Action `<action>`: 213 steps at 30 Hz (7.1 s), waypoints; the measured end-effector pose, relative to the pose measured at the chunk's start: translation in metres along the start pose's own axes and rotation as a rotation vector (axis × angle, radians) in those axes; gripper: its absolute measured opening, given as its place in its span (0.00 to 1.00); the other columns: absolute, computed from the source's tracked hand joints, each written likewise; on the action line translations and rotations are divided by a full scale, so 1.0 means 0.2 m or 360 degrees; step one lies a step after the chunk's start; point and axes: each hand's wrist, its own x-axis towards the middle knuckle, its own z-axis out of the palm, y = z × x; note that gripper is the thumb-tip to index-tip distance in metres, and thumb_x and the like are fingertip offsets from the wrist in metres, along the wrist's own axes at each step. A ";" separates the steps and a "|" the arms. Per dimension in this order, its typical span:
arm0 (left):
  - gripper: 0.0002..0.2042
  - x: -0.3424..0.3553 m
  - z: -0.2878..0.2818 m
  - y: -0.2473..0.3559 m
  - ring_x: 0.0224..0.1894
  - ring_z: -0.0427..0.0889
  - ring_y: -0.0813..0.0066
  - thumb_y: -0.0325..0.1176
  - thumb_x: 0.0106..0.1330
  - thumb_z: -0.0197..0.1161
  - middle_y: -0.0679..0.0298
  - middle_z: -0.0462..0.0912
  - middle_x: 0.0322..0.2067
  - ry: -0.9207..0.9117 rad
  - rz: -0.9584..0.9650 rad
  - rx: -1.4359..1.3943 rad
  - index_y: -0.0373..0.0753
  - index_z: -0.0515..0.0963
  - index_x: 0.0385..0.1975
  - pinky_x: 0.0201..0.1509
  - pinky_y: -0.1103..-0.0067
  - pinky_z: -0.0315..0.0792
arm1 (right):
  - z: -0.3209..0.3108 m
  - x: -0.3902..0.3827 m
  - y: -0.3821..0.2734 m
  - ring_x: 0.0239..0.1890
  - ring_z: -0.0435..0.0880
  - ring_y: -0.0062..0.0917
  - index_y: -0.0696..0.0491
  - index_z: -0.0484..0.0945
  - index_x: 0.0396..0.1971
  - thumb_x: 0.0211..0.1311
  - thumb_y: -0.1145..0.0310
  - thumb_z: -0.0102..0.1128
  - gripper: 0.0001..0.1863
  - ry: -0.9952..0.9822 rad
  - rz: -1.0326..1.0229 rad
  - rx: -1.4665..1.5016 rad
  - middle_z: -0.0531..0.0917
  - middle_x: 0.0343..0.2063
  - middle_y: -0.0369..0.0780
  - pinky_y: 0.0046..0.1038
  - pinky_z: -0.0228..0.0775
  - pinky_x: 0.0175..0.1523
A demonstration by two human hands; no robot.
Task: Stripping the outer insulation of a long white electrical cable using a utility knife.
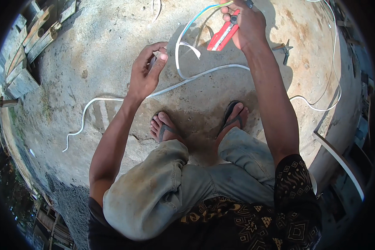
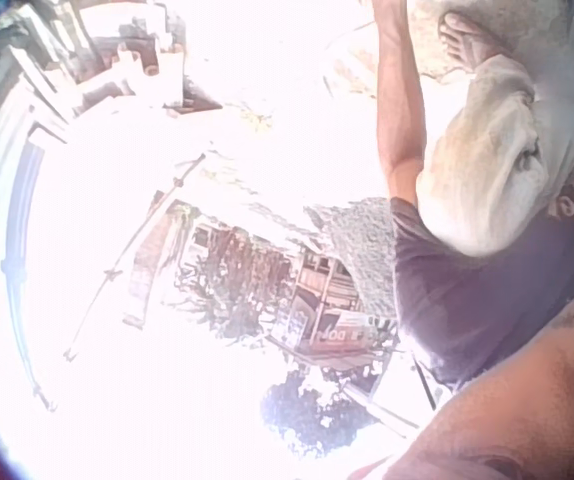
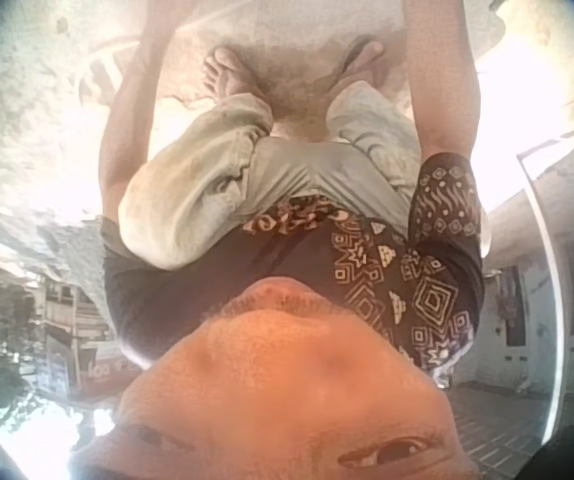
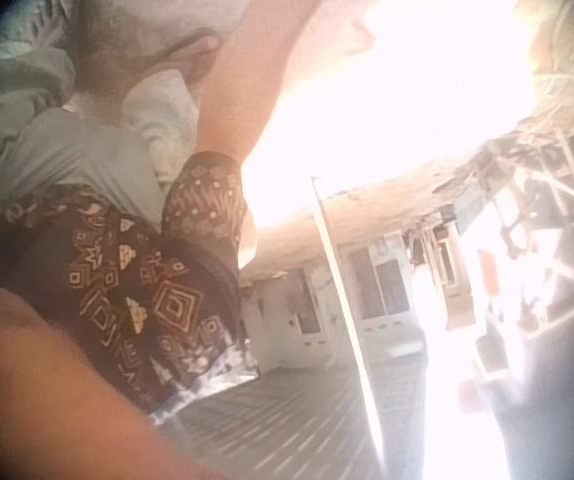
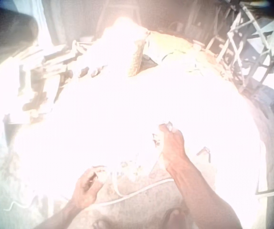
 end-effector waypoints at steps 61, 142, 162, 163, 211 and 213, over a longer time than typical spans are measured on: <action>0.05 -0.11 0.16 -0.02 0.31 0.83 0.66 0.20 0.62 0.65 0.57 0.83 0.31 0.0493 0.0709 0.0198 0.36 0.79 0.35 0.36 0.75 0.76 | 0.03 0.20 0.11 0.24 0.77 0.25 0.64 0.72 0.42 0.73 0.69 0.52 0.11 0.0146 0.0022 0.0634 0.82 0.31 0.47 0.26 0.70 0.28; 0.09 -0.15 -0.23 -0.34 0.27 0.85 0.56 0.42 0.60 0.68 0.60 0.86 0.24 -0.0978 0.0606 0.1219 0.46 0.87 0.33 0.32 0.65 0.77 | -1.17 -0.32 0.05 0.35 0.83 0.41 0.50 0.81 0.36 0.61 0.55 0.64 0.14 -0.1377 -0.0267 -0.2797 0.83 0.28 0.44 0.43 0.74 0.43; 0.11 0.16 -0.50 0.16 0.25 0.81 0.51 0.38 0.60 0.66 0.54 0.80 0.20 -0.1304 0.0108 0.1124 0.37 0.81 0.23 0.30 0.66 0.72 | -1.75 -0.37 0.58 0.70 0.61 0.42 0.50 0.76 0.43 0.54 0.64 0.71 0.18 -0.0119 -0.1061 -0.2328 0.73 0.58 0.44 0.54 0.45 0.74; 0.11 0.13 -0.57 0.17 0.26 0.82 0.53 0.39 0.60 0.66 0.55 0.80 0.20 -0.1293 0.0013 0.1190 0.37 0.82 0.24 0.31 0.66 0.73 | -1.74 -0.28 0.52 0.62 0.71 0.39 0.52 0.78 0.35 0.57 0.61 0.69 0.13 -0.0409 -0.1186 -0.2164 0.80 0.46 0.41 0.49 0.60 0.68; 0.09 0.12 -0.20 -0.36 0.27 0.82 0.49 0.27 0.65 0.61 0.54 0.80 0.27 -0.0927 0.0485 0.1152 0.41 0.82 0.43 0.29 0.63 0.75 | -2.17 -1.27 1.13 0.49 0.81 0.44 0.54 0.71 0.50 0.36 0.53 0.84 0.42 -0.0498 0.1159 -0.1641 0.81 0.45 0.50 0.40 0.74 0.52; 0.07 0.07 -0.31 -0.28 0.26 0.81 0.49 0.24 0.64 0.61 0.53 0.81 0.27 -0.0833 0.0386 0.1154 0.40 0.82 0.40 0.28 0.64 0.75 | -2.06 -1.33 1.32 0.57 0.77 0.47 0.56 0.60 0.61 0.31 0.54 0.86 0.56 -0.0367 0.0805 -0.1706 0.79 0.50 0.50 0.43 0.71 0.59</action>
